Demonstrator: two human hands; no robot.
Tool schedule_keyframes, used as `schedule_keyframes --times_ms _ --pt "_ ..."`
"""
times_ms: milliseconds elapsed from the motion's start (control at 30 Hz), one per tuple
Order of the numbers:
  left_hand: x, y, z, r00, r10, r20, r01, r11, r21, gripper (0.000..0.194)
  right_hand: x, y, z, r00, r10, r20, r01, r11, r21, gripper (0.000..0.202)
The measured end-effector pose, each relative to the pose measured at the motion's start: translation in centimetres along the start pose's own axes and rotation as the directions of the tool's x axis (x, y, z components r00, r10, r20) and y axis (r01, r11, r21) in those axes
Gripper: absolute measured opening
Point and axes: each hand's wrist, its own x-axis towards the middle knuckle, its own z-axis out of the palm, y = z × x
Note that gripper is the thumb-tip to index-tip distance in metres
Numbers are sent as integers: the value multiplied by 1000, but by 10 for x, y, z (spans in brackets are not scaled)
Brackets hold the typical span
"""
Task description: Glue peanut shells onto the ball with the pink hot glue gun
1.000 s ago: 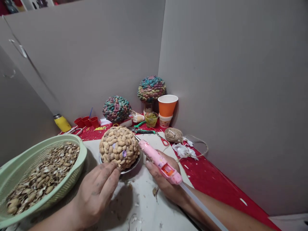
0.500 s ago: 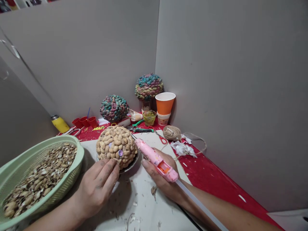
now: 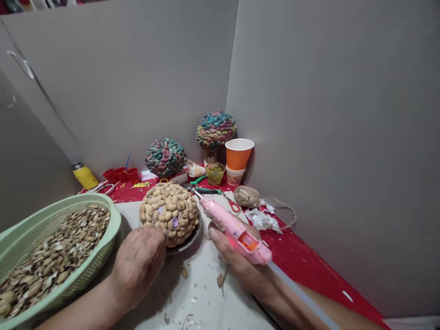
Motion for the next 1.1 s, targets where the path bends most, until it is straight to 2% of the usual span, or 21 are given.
schedule_keyframes --times_ms 100,200,367,533,667,800,967,1100 --pt "3 1 2 993 -86 -78 82 995 -54 52 18 -17 -2 997 73 38 -77 991 105 18" --pt "7 3 2 986 -125 -113 112 987 -115 58 38 -23 3 994 82 75 -88 993 78 23" --pt "14 6 3 961 -202 -188 196 979 -52 57 57 -7 21 987 100 126 -114 987 116 22" --pt "12 4 8 938 -280 -204 279 960 -38 62 58 9 30 977 91 192 -125 977 172 26" --pt "7 1 13 919 -370 -139 356 928 -112 70 54 5 26 977 40 212 -70 988 140 24" --pt "5 0 17 884 -466 -47 453 876 -164 74 50 2 25 970 -14 243 8 1000 26 31" --pt "7 1 18 845 -534 32 532 833 -152 74 38 16 32 959 -156 238 179 981 -79 49" --pt "5 0 19 835 -549 43 547 818 -180 70 30 25 37 926 -248 285 310 930 -196 60"
